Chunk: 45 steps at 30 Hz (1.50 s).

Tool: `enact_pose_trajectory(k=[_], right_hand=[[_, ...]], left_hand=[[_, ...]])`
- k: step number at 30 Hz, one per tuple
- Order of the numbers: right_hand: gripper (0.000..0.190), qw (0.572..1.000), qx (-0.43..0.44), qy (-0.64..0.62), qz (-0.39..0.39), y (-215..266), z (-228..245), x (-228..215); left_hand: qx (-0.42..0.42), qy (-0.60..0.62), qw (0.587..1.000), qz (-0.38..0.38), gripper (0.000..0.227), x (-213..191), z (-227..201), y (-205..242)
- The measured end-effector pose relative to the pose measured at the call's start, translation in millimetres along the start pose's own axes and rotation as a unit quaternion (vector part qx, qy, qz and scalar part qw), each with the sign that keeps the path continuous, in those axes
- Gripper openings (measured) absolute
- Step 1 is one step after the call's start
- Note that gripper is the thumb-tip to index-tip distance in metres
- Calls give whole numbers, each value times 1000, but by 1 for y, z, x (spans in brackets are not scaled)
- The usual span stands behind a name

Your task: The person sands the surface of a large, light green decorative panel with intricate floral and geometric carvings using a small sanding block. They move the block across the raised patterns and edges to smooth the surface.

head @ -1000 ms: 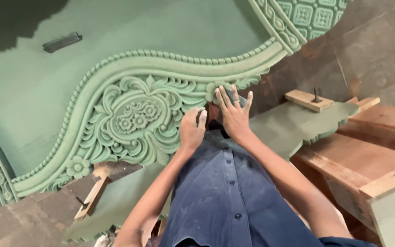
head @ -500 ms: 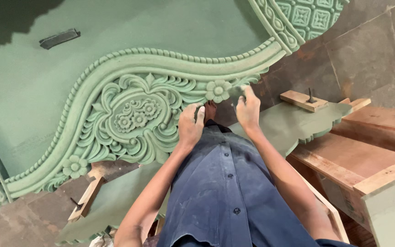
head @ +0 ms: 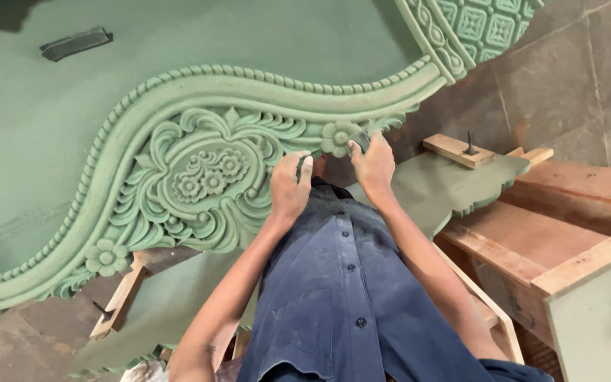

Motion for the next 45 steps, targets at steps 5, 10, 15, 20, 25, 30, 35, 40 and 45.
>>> enact_pose_trajectory(k=[5, 10, 15, 20, 25, 30, 35, 40, 45], right_hand=[[33, 999, -23, 49, -4, -13, 11, 0], [29, 995, -61, 44, 62, -22, 12, 1], [21, 984, -172, 2, 38, -18, 19, -3], [15, 978, -202, -16, 52, -24, 24, -4], [17, 960, -269, 18, 72, -30, 13, -2], [15, 925, -372, 0, 72, -34, 22, 3], [11, 824, -531, 55, 190, -44, 62, 13], [13, 791, -549, 113, 243, -75, 53, 4], [14, 777, -565, 99, 260, -74, 49, 7]], left_hand=[[-20, 12, 1000, 1, 19, 1, 8, -4], [-28, 27, 999, 6, 20, 5, 5, -3], [-33, 39, 999, 16, 20, 8, 0, -4], [-39, 21, 999, -15, 21, 7, -8, -15], [-55, 19, 998, -27, 21, 19, -12, -9], [-60, 9, 997, -38, 20, 19, -6, -9], [-51, -6, 994, -101, 21, 9, -8, -11], [-88, -46, 976, -194, 20, 31, -15, -13], [-167, -72, 933, -311, 21, 50, -22, 14]])
Point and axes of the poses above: each hand's wrist, its own y-axis away from the middle knuckle, its own x-axis out of the palm, z = x × y, the point moved 5 cm from there along -y, towards the middle knuckle, and after that the axes turned 11 degrees about x, right-handed, at the moved point
